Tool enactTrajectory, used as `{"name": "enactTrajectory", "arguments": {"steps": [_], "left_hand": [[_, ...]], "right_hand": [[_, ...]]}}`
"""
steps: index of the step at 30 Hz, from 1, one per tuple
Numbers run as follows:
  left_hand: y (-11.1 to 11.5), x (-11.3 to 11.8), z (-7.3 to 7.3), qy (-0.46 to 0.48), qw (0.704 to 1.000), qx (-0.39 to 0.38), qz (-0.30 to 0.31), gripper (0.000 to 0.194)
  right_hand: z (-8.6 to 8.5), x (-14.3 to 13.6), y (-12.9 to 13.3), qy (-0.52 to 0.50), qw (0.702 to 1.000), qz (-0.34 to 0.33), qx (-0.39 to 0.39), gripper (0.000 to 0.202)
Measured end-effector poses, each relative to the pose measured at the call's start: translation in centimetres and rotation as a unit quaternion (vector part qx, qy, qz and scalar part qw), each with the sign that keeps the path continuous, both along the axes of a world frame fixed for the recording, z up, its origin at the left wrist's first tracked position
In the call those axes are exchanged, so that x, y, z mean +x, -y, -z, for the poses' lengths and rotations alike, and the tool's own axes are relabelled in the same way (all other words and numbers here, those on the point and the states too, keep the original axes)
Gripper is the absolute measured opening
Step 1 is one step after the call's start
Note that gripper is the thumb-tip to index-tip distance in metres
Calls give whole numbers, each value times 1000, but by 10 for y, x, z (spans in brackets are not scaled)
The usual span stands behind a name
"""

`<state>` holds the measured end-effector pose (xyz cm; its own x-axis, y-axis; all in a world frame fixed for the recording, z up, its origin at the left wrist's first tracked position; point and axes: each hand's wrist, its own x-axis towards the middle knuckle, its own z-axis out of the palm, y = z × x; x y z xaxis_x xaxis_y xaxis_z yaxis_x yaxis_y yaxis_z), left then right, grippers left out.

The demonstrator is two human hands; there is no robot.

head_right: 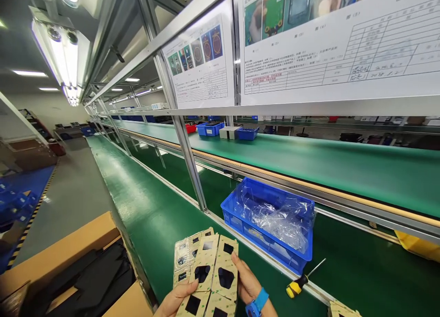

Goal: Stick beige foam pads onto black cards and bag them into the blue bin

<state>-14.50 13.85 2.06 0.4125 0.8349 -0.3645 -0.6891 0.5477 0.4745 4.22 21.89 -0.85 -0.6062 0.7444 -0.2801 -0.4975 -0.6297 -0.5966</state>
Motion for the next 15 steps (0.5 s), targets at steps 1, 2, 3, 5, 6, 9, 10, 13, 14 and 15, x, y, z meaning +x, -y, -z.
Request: {"name": "enactTrajectory", "arguments": {"steps": [1,2,3,5,6,9,10,13,14,15], "left_hand": [[2,1,-3,-4,1000,-16,-10,57],[4,1,-6,-9,999,-28,-18,54],[5,1,-9,-20,999,-35,-27,51],[8,2,-15,-46,998,-33,-38,44],[9,2,-16,-59,997,-26,-41,42],[10,5,-13,-78,996,1,-49,38],[9,6,-11,-76,996,10,-47,38],[8,11,-9,-65,997,16,-31,38],[9,12,-10,-67,997,10,-27,37],[9,13,-12,-72,997,3,-25,37]], "right_hand": [[0,2,0,-15,1000,8,-6,54],[1,4,-1,-22,999,22,-9,53],[4,7,-1,-21,999,44,-9,51],[16,13,1,-9,996,92,-6,44],[23,16,2,-7,994,108,-8,43],[46,22,9,-29,993,112,-31,48],[52,23,11,-38,993,105,-47,51],[66,24,17,-46,989,105,-95,58],[68,23,18,-44,988,106,-106,61],[69,23,18,-43,987,107,-108,62]]}}
